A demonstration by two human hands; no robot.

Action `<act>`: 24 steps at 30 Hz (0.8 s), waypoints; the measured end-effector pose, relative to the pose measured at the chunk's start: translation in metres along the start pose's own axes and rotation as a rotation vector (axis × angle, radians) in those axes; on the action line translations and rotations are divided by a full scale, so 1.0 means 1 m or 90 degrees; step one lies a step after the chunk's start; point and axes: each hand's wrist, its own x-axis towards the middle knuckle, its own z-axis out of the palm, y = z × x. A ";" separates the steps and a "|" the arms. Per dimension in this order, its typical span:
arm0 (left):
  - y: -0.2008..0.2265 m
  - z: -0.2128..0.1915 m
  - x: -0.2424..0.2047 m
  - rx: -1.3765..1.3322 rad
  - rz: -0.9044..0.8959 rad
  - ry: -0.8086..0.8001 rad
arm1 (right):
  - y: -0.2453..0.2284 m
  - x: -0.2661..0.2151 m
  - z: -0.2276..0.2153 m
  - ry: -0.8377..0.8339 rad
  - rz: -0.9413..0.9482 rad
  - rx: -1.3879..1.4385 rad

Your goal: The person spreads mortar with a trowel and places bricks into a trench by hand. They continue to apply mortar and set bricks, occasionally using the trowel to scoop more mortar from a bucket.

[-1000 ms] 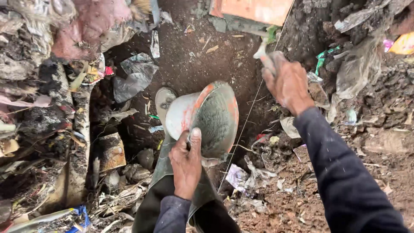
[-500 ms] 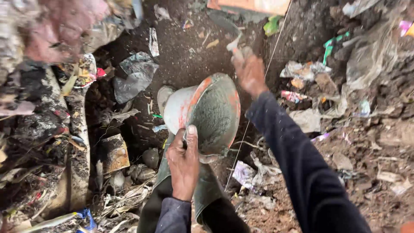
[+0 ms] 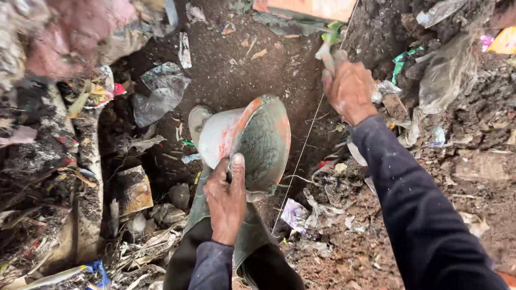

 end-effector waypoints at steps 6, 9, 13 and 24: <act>0.002 0.008 0.003 -0.014 0.074 -0.010 | -0.010 0.040 0.046 0.063 -0.170 -0.047; -0.012 0.010 0.002 0.098 0.075 -0.036 | -0.002 0.033 0.091 -0.102 0.139 0.950; -0.014 0.009 0.001 0.063 0.141 -0.006 | -0.045 0.000 0.032 0.067 -0.142 0.167; -0.014 0.014 -0.012 0.125 0.166 -0.007 | -0.010 -0.064 0.066 0.039 -0.031 0.144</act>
